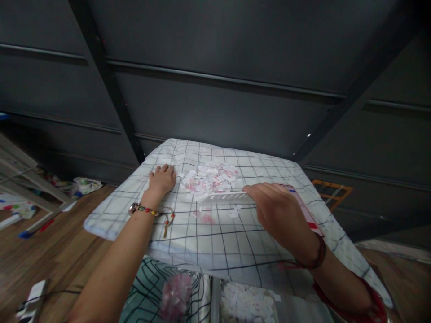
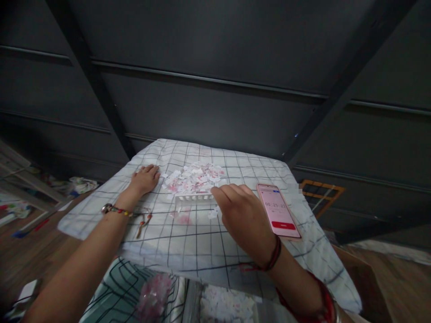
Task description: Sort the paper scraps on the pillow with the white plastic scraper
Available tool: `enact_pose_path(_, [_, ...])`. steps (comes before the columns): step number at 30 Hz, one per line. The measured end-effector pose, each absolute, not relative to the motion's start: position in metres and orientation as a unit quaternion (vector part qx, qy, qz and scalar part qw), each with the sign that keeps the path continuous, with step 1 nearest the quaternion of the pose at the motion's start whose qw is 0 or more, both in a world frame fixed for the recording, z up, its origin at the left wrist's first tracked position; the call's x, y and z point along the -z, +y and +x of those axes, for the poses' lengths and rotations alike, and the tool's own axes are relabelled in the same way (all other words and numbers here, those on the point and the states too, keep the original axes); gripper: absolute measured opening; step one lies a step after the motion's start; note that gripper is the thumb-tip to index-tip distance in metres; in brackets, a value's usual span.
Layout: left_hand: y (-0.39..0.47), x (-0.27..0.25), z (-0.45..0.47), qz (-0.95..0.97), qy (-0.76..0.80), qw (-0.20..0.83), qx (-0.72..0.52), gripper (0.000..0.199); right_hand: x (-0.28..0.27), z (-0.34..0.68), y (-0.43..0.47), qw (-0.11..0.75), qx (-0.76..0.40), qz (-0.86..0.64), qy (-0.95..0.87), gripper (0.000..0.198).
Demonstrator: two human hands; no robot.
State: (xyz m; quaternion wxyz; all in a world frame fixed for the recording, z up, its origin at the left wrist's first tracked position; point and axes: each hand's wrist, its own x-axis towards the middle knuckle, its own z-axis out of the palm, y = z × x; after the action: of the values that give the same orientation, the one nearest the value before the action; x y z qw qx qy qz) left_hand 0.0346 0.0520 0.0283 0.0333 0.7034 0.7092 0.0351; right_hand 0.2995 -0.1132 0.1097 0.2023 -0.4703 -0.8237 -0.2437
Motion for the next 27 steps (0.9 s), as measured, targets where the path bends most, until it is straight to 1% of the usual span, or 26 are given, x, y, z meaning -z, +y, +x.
enact_pose_path(9, [0.051,-0.027,0.034,0.711,0.701,0.026,-0.050,0.052,-0.105,0.304,-0.116,0.182,0.247,-0.472,-0.827,0.035])
enact_pose_path(15, [0.052,-0.027,0.034,0.713,0.699,0.027,-0.049,0.052,-0.107,0.303,-0.113,0.189,0.249,-0.470,-0.825,0.036])
enact_pose_path(20, [0.052,-0.027,0.034,0.714,0.698,0.021,-0.050,0.052,-0.107,0.301,-0.111,0.162,0.266,-0.466,-0.828,0.035])
enact_pose_path(27, [0.051,-0.027,0.034,0.712,0.700,0.027,-0.051,0.052,-0.106,0.313,-0.108,0.135,0.302,-0.497,-0.802,0.037])
